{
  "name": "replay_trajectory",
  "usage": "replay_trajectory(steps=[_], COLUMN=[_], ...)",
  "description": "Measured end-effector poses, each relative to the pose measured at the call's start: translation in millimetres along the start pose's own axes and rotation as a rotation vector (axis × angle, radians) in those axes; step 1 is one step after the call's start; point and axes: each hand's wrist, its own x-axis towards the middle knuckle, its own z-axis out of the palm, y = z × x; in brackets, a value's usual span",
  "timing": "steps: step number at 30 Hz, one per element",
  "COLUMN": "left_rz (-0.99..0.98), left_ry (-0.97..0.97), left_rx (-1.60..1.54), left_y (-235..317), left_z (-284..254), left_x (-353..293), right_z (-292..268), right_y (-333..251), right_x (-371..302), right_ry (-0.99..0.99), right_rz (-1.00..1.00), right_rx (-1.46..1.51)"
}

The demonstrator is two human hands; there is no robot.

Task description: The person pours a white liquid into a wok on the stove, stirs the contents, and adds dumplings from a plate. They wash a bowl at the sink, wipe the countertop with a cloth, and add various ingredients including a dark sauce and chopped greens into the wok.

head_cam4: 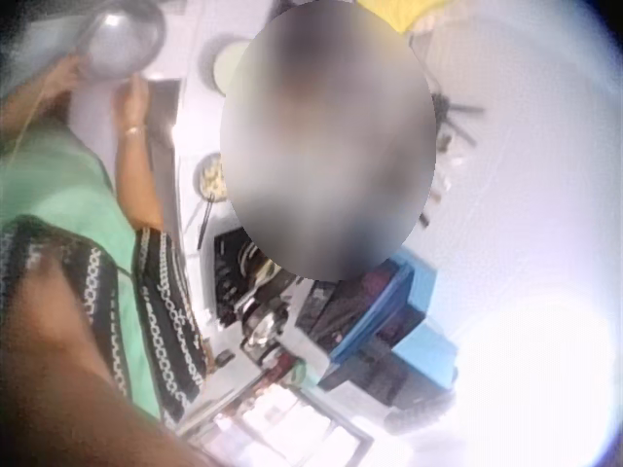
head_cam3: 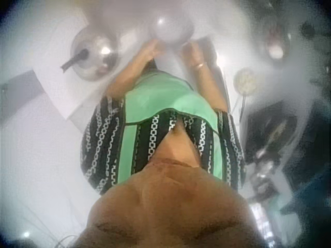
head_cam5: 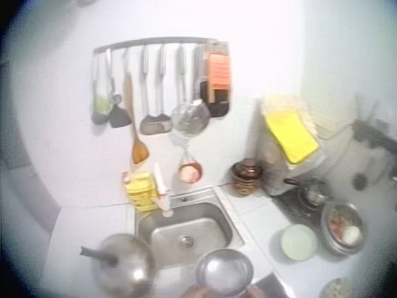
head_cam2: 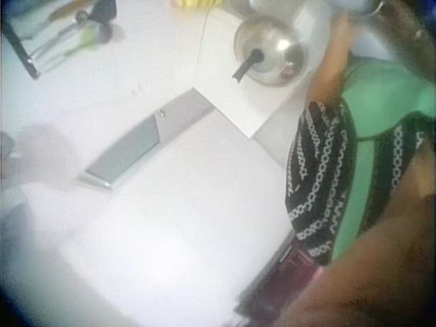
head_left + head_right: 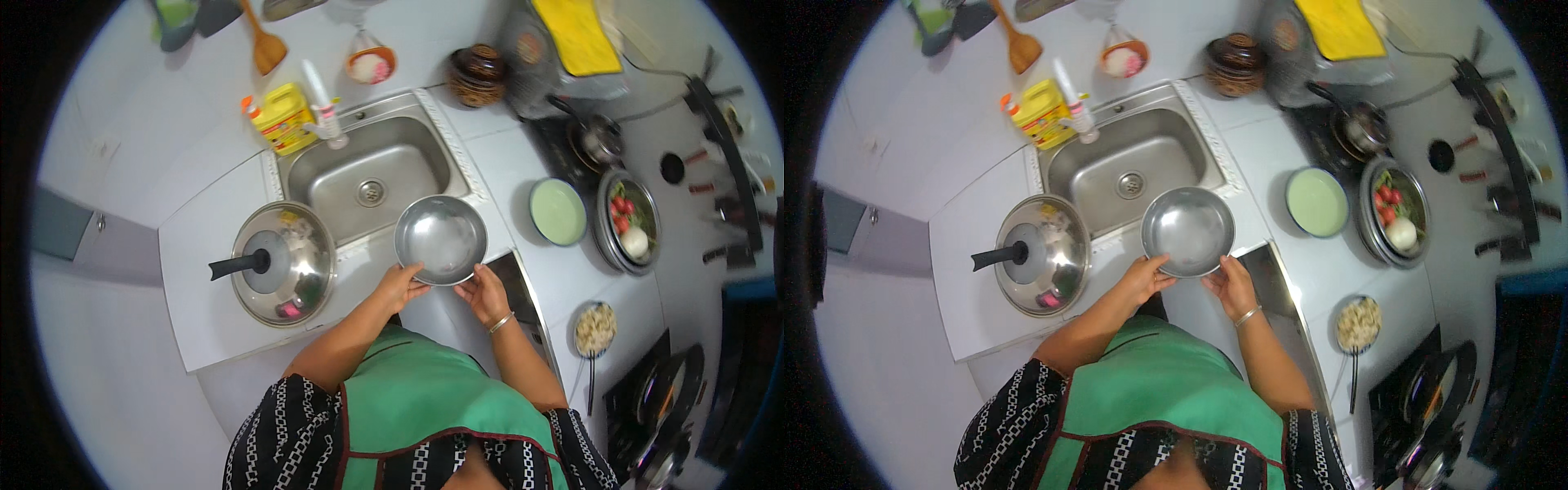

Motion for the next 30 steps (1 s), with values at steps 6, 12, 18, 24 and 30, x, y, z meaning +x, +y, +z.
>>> replay_trajectory(steps=[6, 12, 18, 24, 30], left_rz=[0.03, 0.35, 0.836, 0.622, 0.225], left_ry=[0.169, 0.523, 0.825, 0.665, 0.702], left_rx=[-0.046, -0.011, 0.73, 1.299, -0.115], left_y=[89.0, 181.1, 281.4, 286.4, 209.2], left_z=[-81.2, -155.9, -170.8, -162.4, -173.7], left_x=[42.0, 107.2, 157.7, 153.9, 162.5], right_z=[85.8, 121.1, 144.9, 140.5, 144.3], right_y=[6.0, 14.5, 23.9, 34.5, 20.9], right_x=[116.3, 208.9, 254.7, 283.7, 295.1], right_ry=[0.077, 0.183, 0.171, 0.072, 0.067], right_rz=[0.013, 0.127, 0.271, 0.305, 0.324], right_rx=[-0.232, -0.371, -0.51, -0.53, -0.512])
